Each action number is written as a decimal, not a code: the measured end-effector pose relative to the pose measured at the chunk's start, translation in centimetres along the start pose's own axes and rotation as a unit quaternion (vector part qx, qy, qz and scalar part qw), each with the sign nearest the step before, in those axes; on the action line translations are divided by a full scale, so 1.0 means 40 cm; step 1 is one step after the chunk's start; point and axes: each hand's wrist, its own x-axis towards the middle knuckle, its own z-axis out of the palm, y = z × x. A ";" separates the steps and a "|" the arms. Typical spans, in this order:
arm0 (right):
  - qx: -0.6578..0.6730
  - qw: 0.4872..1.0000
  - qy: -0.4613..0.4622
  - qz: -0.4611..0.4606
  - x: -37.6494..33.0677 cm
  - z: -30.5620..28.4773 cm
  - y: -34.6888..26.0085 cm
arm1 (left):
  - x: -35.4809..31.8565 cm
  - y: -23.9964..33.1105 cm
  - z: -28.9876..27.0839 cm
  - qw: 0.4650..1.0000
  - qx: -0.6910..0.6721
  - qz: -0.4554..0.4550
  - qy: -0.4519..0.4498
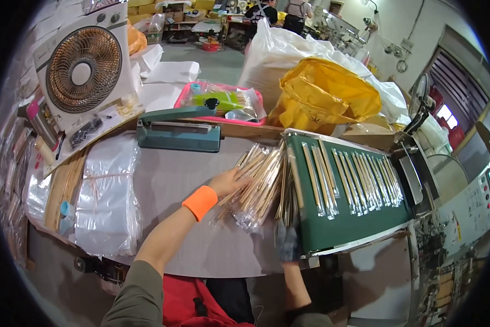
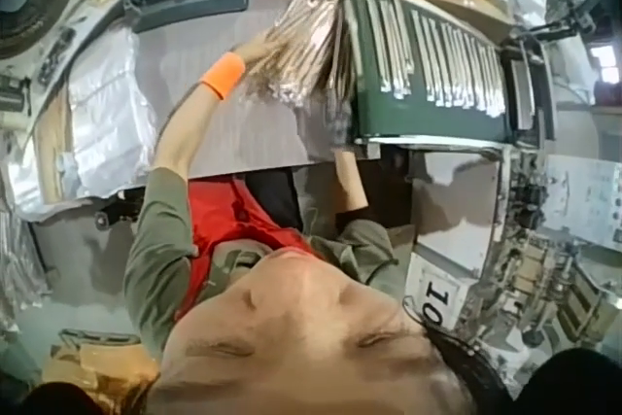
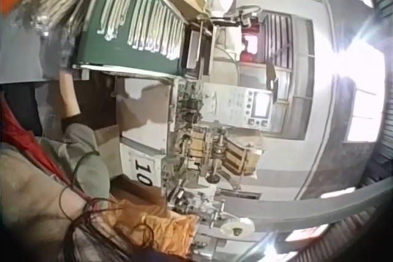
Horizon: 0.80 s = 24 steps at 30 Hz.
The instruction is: Packaging bundles of wooden skewers into plastic bags, sealing them with a heat sealer, and stacking them on a pallet.
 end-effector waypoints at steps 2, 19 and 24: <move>0.068 0.982 -0.135 0.112 0.081 0.037 -0.049 | -0.036 -0.004 0.039 0.998 0.064 0.004 0.026; -0.057 0.924 0.002 -0.378 0.555 0.196 -0.465 | -0.258 -0.192 -0.070 0.927 -0.064 -0.001 0.369; -0.267 0.857 -0.283 -0.339 0.730 0.414 -0.477 | -0.268 -0.160 -0.098 0.916 -0.052 0.016 0.398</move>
